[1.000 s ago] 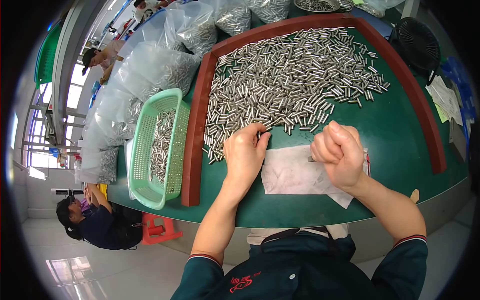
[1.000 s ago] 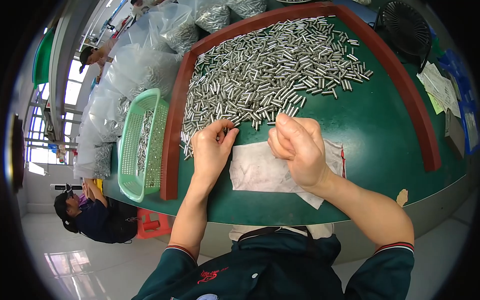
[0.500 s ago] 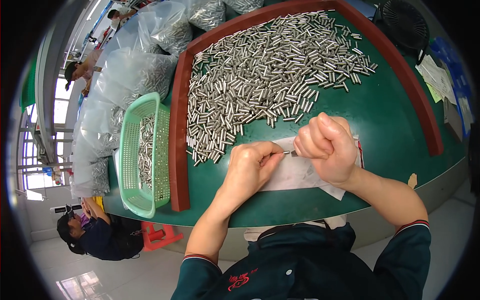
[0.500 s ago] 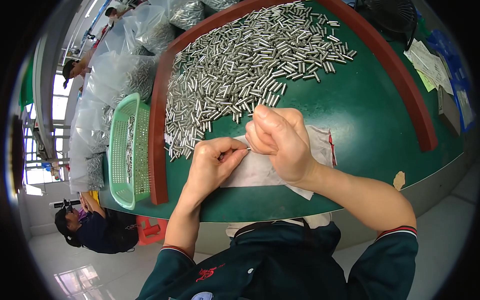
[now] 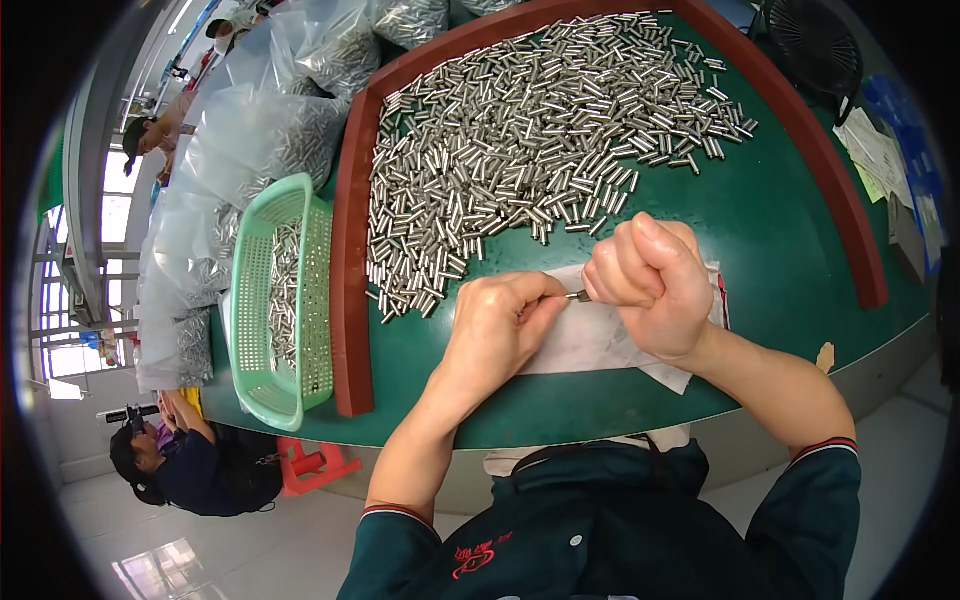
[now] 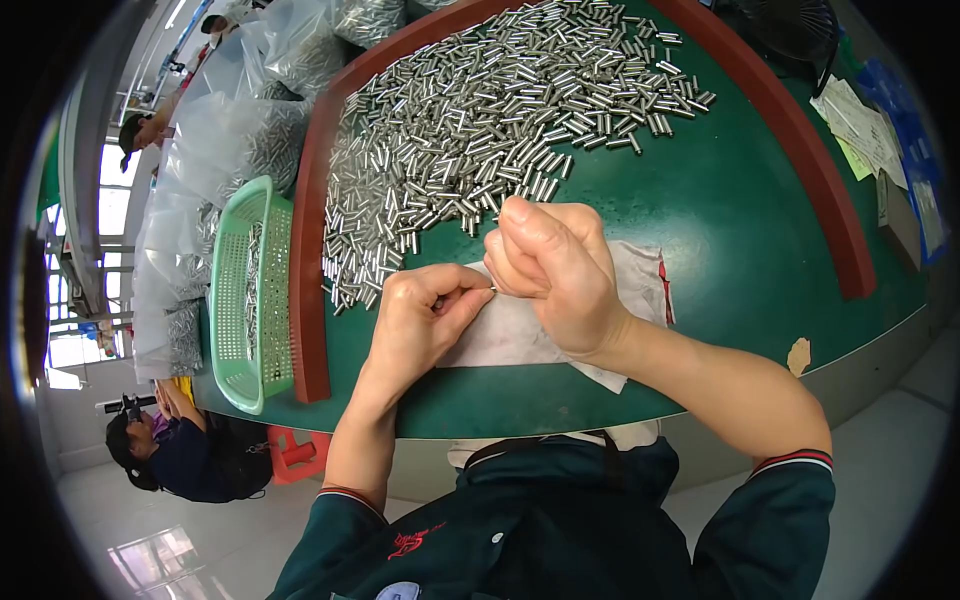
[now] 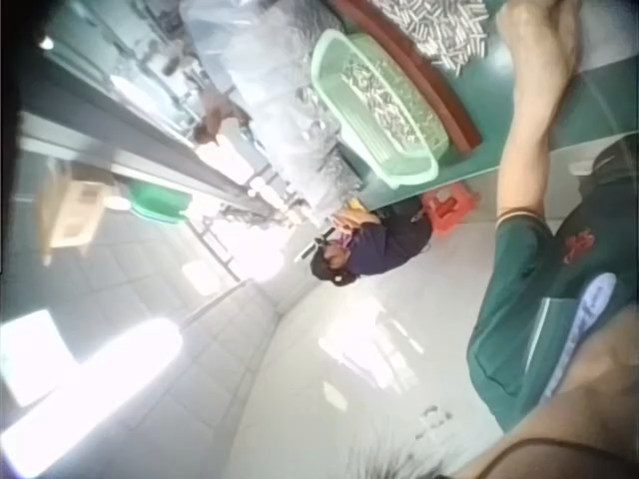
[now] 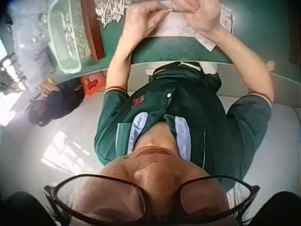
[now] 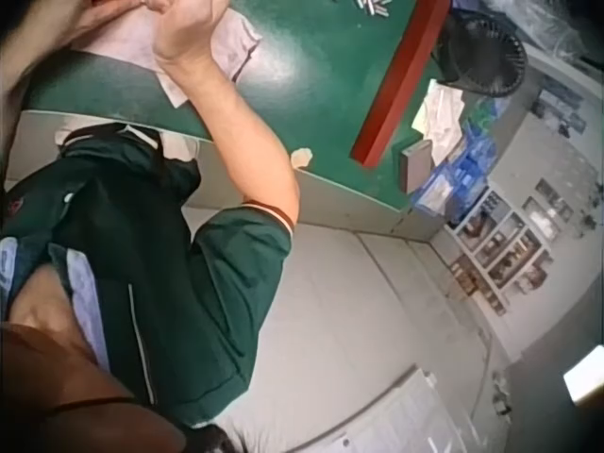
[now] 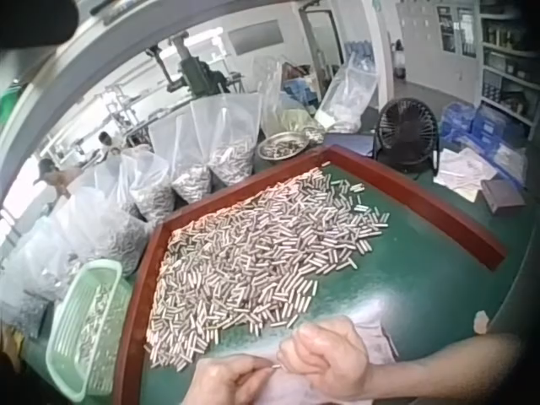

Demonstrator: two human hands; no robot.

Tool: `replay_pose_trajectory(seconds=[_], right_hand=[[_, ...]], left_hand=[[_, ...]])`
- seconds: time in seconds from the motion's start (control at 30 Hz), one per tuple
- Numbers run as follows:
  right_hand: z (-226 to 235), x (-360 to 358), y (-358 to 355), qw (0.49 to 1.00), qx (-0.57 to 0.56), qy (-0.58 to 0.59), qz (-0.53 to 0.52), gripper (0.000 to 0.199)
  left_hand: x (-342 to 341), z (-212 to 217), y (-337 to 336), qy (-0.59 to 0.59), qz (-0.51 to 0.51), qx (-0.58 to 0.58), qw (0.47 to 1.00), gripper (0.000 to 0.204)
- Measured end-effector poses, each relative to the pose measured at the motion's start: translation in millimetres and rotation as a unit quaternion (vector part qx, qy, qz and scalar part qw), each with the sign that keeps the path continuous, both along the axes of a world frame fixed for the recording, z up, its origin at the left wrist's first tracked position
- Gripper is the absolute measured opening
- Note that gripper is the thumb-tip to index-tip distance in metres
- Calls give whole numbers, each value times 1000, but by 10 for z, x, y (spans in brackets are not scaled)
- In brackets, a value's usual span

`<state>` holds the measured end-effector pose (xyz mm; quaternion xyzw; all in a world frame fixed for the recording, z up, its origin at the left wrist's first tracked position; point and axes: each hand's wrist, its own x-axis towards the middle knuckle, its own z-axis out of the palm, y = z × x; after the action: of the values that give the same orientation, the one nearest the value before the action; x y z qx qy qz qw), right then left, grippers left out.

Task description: The recorder is using a small tool to inspect and clean the inside of small cylindrical metal components at an industrial workbench.

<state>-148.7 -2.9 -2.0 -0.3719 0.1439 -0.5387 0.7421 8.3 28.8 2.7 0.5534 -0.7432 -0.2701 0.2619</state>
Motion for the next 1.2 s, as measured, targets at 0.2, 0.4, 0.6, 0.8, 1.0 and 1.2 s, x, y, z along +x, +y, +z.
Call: replay_pose_trajectory(seconds=[0.2, 0.4, 0.6, 0.8, 1.0, 1.2], right_hand=[[-21, 12, -2, 1000, -3, 2, 7, 44], [-1, 28, 25, 999, -9, 43, -2, 44], [36, 33, 33, 997, -12, 75, -15, 44], [21, -25, 17, 999, -1, 39, -1, 44], [21, -28, 2, 999, 0, 49, 9, 44], [5, -36, 19, 999, 4, 48, 10, 43]], left_hand=[[14, -16, -6, 5, -2, 5, 1000, 7], [-19, 36, -41, -13, -4, 29, 999, 6], [-36, 44, -32, -12, -1, 36, 999, 6], [-4, 7, 0, -3, -7, 13, 1000, 6], [30, 77, -11, 87, 23, 101, 991, 4], [223, -13, -104, 589, 10, 362, 722, 8]])
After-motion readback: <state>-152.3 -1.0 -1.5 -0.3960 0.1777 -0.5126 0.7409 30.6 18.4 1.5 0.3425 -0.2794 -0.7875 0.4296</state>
